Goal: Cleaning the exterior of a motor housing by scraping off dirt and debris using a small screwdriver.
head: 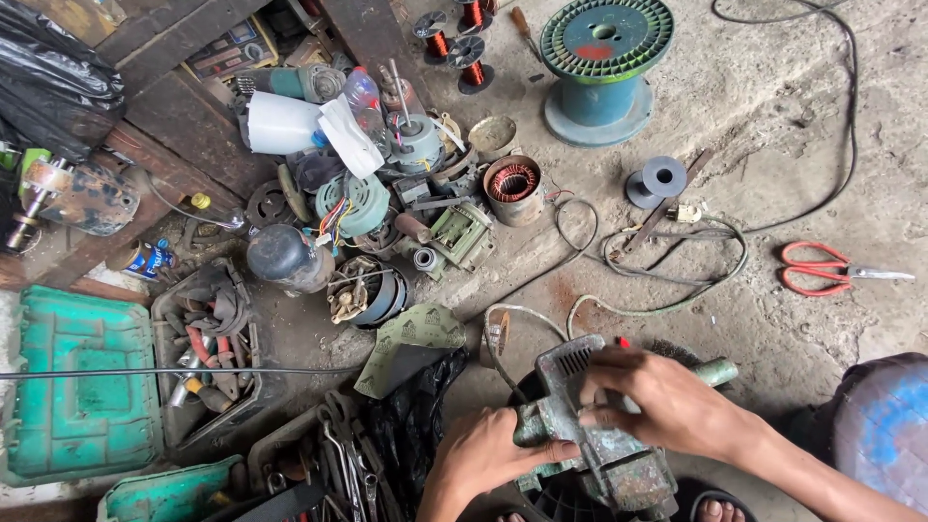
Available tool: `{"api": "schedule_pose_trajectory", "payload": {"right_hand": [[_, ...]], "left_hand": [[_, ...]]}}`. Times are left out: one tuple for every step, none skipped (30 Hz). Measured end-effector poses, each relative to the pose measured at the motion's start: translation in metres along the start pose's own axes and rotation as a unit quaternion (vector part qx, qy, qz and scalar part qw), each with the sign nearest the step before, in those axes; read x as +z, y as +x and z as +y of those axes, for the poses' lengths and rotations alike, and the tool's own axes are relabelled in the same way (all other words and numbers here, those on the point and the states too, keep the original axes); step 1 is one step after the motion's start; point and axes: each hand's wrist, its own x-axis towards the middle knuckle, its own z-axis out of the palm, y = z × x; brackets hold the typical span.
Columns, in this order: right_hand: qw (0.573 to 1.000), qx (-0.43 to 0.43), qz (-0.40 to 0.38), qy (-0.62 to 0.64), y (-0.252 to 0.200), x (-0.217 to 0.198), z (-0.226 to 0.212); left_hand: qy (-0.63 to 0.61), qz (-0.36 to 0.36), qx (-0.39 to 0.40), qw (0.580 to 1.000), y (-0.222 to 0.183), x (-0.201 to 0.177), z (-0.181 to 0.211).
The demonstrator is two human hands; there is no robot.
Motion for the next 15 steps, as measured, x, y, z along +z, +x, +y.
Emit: {"api": "schedule_pose_trajectory", "payload": {"right_hand": [[1.0, -0.001, 0.0, -0.001, 0.0, -0.001, -0.002], [0.999, -0.033, -0.012, -0.02, -0.001, -0.002, -0.003], [0.997, -0.059, -0.025, -0.035, -0.005, 0.0, -0.007], [0.998, -0.056, -0.025, -0.032, -0.003, 0.002, -0.003], [0.998, -0.046, 0.014, -0.044, -0.001, 0.003, 0.002], [0.996, -0.035, 0.052, -0.057, 0.002, 0.003, 0.006], [0.996, -0.038, 0.052, -0.059, -0.003, 0.004, 0.003], [0.997, -0.043, 0.024, -0.061, -0.007, 0.005, 0.0], [0.997, -0.047, -0.004, -0.061, -0.014, 0.009, -0.003], [0.997, -0.048, -0.004, -0.06, -0.008, 0.008, 0.002], [0.997, -0.008, 0.024, -0.079, -0.005, 0.007, 0.007], [0.993, 0.032, 0.052, -0.098, -0.001, 0.006, 0.012], [0.993, 0.031, 0.053, -0.101, -0.004, 0.005, 0.008], [0.998, 0.001, 0.028, -0.063, -0.007, 0.004, 0.003], [0.999, -0.029, 0.001, -0.023, -0.012, 0.004, -0.003]], "left_hand": [[0.0, 0.002, 0.0, 1.0, 0.004, 0.005, -0.007], [0.005, 0.009, 0.009, 1.0, 0.008, 0.011, -0.014], [0.01, 0.01, 0.018, 1.0, 0.009, 0.018, -0.022], [0.011, 0.005, 0.018, 1.0, 0.007, 0.018, -0.02], [0.008, 0.016, 0.019, 1.0, 0.007, 0.017, -0.017], [0.006, 0.026, 0.021, 0.999, 0.006, 0.016, -0.014], [0.006, 0.029, 0.02, 0.999, 0.006, 0.013, -0.013], [0.014, 0.029, 0.025, 0.999, 0.004, 0.01, -0.011], [0.022, 0.026, 0.029, 0.999, 0.001, 0.009, -0.009], [0.022, 0.026, 0.027, 0.999, 0.003, 0.013, -0.011], [0.023, 0.024, 0.015, 0.999, 0.005, 0.017, -0.012], [0.024, 0.023, 0.002, 0.999, 0.008, 0.021, -0.014], [0.024, 0.026, 0.004, 0.999, 0.005, 0.015, -0.01], [0.017, 0.027, 0.016, 0.999, 0.002, 0.01, -0.006], [0.008, 0.026, 0.025, 0.999, -0.004, 0.006, -0.002]]}}
